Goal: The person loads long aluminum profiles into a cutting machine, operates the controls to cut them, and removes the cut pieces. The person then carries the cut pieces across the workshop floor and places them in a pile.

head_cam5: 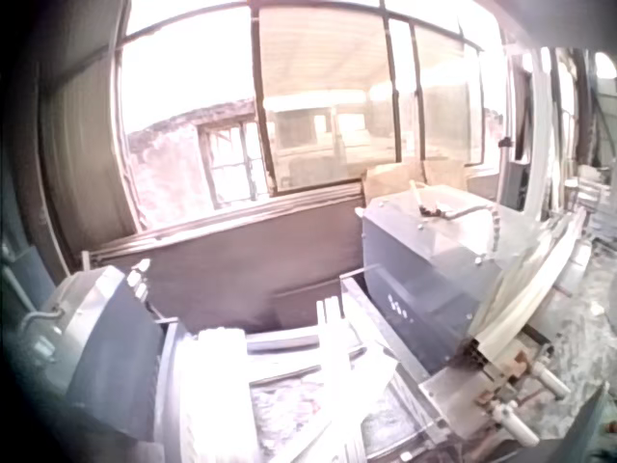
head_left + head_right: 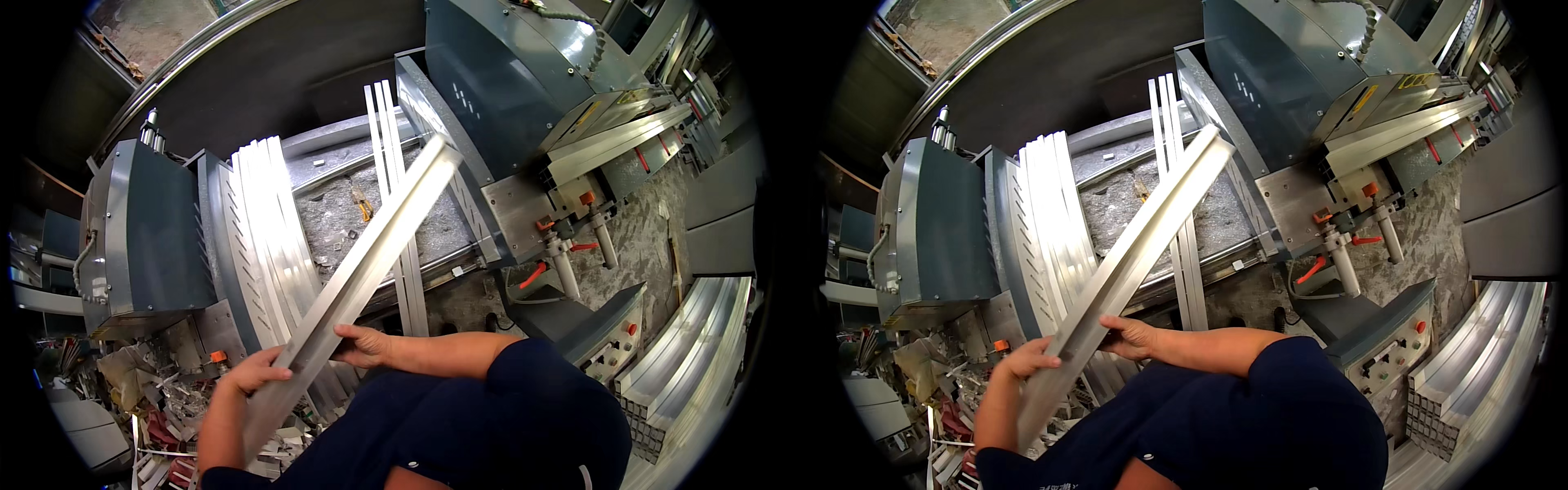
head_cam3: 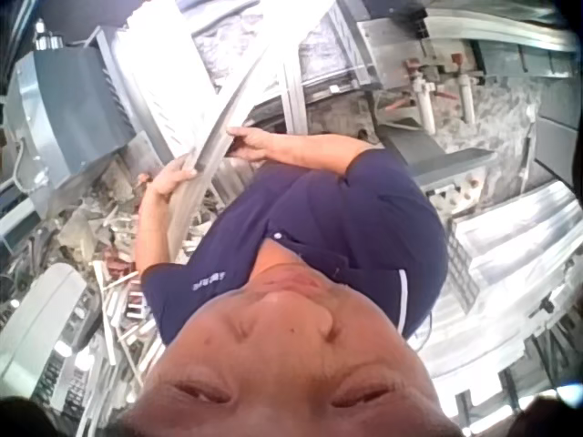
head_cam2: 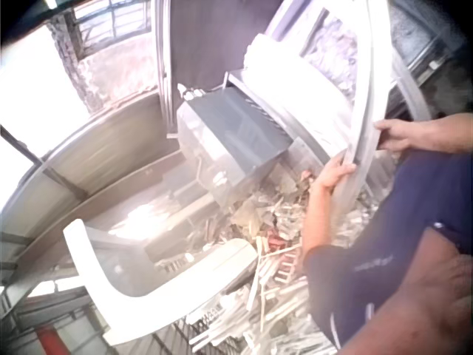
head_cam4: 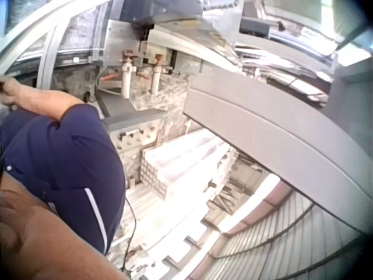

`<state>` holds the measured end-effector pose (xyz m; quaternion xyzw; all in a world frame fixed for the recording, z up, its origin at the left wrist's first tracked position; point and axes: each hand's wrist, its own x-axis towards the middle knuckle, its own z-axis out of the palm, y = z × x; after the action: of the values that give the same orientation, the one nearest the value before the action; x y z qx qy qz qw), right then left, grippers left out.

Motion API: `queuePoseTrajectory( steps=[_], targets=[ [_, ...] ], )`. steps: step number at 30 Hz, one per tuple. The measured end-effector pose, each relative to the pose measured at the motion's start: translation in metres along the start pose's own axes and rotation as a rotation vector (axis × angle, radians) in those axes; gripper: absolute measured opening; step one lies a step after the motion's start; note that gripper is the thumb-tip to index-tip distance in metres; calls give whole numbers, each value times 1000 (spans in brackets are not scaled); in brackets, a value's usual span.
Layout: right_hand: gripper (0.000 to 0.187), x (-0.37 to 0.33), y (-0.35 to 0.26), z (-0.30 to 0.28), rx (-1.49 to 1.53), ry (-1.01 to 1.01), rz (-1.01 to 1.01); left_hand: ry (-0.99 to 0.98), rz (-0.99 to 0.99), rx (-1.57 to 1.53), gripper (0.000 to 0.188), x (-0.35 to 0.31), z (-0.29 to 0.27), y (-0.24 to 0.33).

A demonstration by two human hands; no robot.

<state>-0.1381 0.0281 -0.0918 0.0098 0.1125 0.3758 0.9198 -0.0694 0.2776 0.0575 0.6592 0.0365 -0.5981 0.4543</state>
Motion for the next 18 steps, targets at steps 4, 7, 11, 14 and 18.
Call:
queuePoseTrajectory(
  steps=[4,7,11,14,18],
  targets=[
    [64,8,-14,-21,-9,97,-84,128,100,-119,73,44,30,-45],
    [62,9,-25,-28,-17,303,-112,168,144,-244,72,80,48,-63],
    [58,31,-51,-59,-80,405,-154,166,148,-313,70,128,47,-69],
    [61,58,-85,-68,-141,471,-174,201,100,-317,66,164,26,-51],
    [69,107,-167,-59,-311,670,-348,177,197,-401,54,231,-21,-4]
  ],
)
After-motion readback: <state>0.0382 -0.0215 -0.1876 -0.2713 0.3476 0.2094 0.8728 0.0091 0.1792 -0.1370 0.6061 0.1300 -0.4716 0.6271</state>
